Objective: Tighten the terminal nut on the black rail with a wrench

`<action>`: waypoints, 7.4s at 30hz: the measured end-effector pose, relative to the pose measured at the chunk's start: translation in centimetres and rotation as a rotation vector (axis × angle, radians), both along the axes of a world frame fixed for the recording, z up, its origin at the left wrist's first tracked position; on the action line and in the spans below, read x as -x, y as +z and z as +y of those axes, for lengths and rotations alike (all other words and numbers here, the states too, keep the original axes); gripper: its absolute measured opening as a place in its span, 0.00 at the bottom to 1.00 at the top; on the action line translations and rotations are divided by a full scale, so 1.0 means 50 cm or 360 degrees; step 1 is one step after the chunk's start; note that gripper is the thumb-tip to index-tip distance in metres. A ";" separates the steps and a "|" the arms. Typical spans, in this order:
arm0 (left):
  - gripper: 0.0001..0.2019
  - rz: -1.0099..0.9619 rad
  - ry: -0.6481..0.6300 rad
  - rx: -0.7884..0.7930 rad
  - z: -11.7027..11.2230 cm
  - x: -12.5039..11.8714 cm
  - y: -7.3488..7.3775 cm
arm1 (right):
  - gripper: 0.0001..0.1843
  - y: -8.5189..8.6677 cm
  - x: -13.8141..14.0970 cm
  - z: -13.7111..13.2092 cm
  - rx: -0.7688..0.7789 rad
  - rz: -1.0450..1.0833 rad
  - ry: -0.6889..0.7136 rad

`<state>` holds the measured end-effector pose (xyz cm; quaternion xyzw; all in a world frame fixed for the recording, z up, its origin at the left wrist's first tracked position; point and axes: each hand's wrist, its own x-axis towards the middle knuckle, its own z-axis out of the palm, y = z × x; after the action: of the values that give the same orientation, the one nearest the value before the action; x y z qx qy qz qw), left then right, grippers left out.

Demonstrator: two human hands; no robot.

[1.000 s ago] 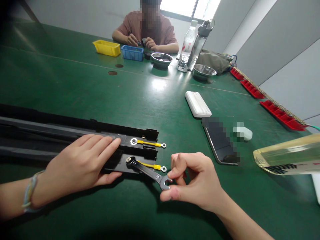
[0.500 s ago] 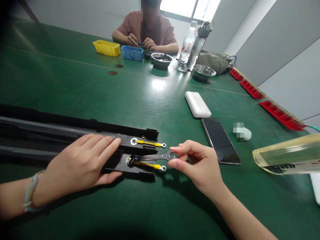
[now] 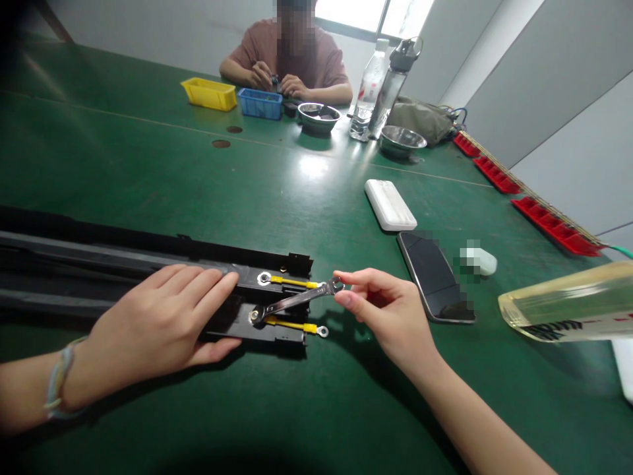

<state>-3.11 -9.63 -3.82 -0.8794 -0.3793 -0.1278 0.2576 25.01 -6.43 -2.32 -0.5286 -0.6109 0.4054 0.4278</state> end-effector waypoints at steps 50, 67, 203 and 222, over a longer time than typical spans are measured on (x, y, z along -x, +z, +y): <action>0.30 -0.0034 -0.0007 0.0048 0.001 0.008 -0.001 | 0.06 0.016 0.011 -0.019 -0.0353 -0.0188 0.0094; 0.30 0.0008 0.0004 0.0017 0.001 0.006 -0.001 | 0.06 0.016 0.006 -0.015 -0.0298 -0.0105 0.0189; 0.31 0.0009 0.0005 0.0022 0.010 0.009 -0.006 | 0.13 0.026 0.009 -0.049 -0.0702 -0.0306 0.0595; 0.30 0.0007 0.0013 0.0026 0.002 0.014 -0.006 | 0.04 0.010 0.008 -0.023 -0.0422 -0.0379 0.0130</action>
<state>-3.81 -9.55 -4.11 -0.8802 -0.3834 -0.1216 0.2519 24.59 -7.60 -1.84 -0.4867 -0.7262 0.2730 0.4016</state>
